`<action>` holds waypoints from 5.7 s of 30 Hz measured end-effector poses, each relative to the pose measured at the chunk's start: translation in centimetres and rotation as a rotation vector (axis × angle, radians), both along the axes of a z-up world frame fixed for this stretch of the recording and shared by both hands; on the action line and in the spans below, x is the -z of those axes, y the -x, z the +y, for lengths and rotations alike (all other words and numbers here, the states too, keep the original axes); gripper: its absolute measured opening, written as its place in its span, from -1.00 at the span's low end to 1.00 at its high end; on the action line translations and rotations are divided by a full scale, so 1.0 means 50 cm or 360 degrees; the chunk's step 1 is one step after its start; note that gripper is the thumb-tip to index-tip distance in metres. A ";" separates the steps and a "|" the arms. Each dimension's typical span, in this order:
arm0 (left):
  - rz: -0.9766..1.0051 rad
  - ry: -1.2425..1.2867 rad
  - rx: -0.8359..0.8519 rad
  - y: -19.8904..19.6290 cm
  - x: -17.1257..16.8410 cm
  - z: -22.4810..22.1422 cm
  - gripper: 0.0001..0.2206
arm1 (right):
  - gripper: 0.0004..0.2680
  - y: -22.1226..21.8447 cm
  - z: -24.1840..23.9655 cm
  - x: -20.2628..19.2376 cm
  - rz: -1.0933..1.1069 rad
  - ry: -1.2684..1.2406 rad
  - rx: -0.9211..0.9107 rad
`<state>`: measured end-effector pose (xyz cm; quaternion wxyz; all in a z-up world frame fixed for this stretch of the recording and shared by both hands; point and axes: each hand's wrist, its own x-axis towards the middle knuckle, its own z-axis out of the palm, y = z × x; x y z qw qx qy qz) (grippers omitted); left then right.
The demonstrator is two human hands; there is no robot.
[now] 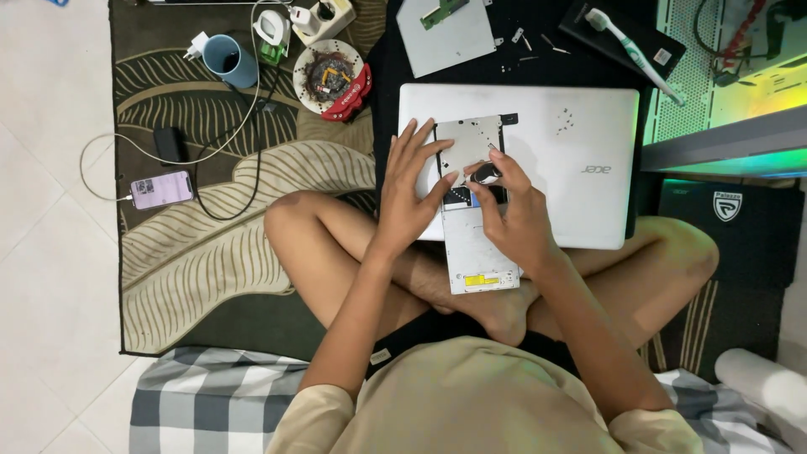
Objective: Removing small screws from a laptop component using a precision screwdriver while sitting on the floor.
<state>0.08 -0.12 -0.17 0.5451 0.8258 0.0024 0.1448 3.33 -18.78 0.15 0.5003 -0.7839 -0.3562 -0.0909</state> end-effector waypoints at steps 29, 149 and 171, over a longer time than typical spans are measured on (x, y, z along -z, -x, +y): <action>-0.0142 -0.0026 0.0046 -0.001 0.010 0.003 -0.91 | -0.46 0.013 0.013 -0.019 0.0223 -0.0423 0.0068; 0.0087 -0.0096 -0.0035 -0.002 -0.024 -0.007 -0.78 | -0.62 0.002 -0.005 -0.019 -0.0208 0.0272 0.0079; 0.0060 -0.0058 -0.0015 -0.002 -0.019 -0.003 -0.77 | -0.65 0.006 -0.020 -0.029 -0.0127 0.0161 0.0051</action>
